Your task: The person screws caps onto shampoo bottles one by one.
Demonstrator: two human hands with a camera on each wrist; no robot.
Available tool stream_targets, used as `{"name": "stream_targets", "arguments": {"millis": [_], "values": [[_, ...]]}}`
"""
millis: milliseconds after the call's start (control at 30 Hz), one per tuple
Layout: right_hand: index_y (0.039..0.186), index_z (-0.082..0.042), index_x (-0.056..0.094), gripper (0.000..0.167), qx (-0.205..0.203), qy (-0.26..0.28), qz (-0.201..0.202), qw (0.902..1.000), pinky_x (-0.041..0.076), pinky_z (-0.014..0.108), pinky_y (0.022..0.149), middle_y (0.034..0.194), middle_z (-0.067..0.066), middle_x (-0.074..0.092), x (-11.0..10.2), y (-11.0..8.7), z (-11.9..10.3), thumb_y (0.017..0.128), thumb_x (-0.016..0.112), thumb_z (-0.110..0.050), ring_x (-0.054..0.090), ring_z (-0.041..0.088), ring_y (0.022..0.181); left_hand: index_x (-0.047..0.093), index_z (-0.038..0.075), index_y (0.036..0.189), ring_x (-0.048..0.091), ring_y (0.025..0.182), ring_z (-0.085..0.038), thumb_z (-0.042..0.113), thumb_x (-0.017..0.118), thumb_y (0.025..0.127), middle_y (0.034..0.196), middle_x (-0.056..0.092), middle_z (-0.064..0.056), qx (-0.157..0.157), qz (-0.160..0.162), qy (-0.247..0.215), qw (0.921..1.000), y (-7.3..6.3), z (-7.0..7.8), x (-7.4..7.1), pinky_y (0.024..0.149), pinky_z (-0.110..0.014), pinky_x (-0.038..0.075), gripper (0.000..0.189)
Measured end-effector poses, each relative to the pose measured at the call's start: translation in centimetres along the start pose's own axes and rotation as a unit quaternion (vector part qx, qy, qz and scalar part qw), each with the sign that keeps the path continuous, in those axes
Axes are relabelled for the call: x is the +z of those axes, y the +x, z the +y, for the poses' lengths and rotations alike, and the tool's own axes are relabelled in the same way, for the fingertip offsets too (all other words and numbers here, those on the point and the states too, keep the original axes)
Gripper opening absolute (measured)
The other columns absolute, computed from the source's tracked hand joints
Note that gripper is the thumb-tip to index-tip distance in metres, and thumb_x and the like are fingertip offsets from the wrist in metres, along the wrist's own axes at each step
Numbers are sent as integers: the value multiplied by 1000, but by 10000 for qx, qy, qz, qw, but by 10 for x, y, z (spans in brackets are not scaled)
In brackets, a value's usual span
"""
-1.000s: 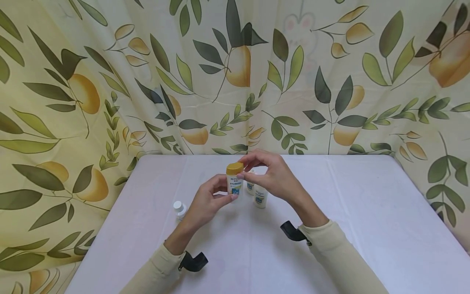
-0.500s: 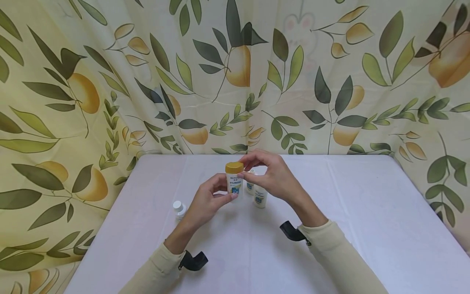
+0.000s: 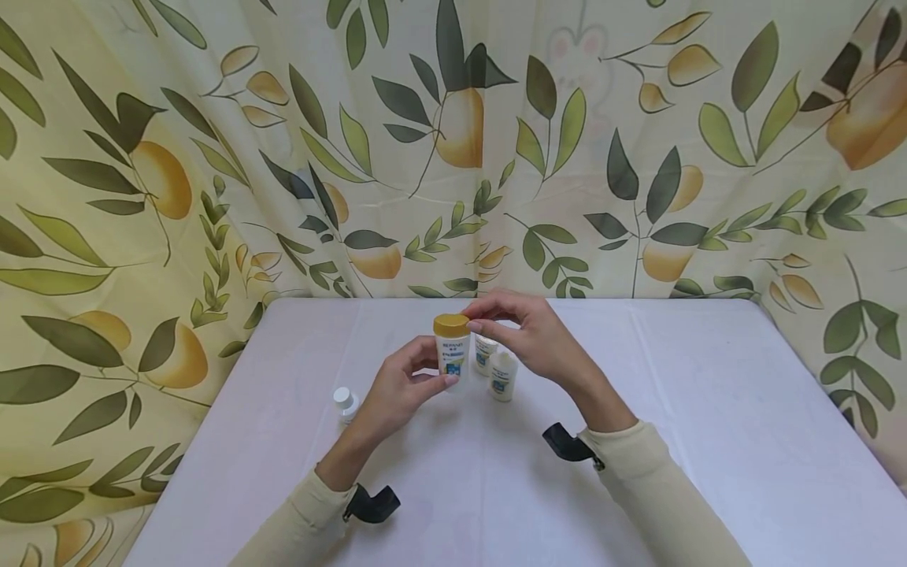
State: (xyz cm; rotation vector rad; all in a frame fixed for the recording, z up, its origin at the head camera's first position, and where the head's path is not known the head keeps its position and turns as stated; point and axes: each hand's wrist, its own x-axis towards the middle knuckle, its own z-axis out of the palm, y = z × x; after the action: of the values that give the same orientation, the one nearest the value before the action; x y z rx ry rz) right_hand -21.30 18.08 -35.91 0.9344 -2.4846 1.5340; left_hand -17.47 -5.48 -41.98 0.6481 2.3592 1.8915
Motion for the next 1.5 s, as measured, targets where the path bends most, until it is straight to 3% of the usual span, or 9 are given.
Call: {"name": "stream_targets", "arguments": {"millis": [267,467,700,933,1500], "values": [[110,-4,72,19,-44,568,-46,9984,53,25,98,107,-1,71,-2,1,4,91,73,-4,67,16,105,57,17,140,64,112,-18,12,72,95,129,65,-3,118,-252,-76,9996,-2,2,1,93,-26,57,48],[109,3,69,22,-297,983,-384,9940,53,28,99,107,0,70,-1,3,9,88,75,1,67,18,105,56,12,140,63,112,-18,6,70,96,129,65,-4,208,-460,36,9987,-4,5,1,95,-25,57,47],[124,-3,67,35,-256,821,-738,9936,54,37,100,120,2,69,-2,5,9,91,73,0,66,20,110,56,10,140,64,112,-18,7,69,96,128,66,-6,339,-537,193,9978,-3,4,1,94,-26,57,46],[137,-2,60,43,-467,1225,-1273,9832,52,31,101,133,10,67,-3,6,8,95,66,2,64,23,121,57,11,139,64,111,-17,7,69,96,123,67,-6,230,-610,283,9975,-3,5,1,93,-25,57,45],[140,-6,58,44,-242,1174,-1404,9828,53,29,101,134,9,66,-3,3,4,97,65,-1,63,23,121,59,10,132,66,111,-17,2,72,93,121,67,-4,182,-431,302,9984,-2,6,1,93,-25,57,42]]}}
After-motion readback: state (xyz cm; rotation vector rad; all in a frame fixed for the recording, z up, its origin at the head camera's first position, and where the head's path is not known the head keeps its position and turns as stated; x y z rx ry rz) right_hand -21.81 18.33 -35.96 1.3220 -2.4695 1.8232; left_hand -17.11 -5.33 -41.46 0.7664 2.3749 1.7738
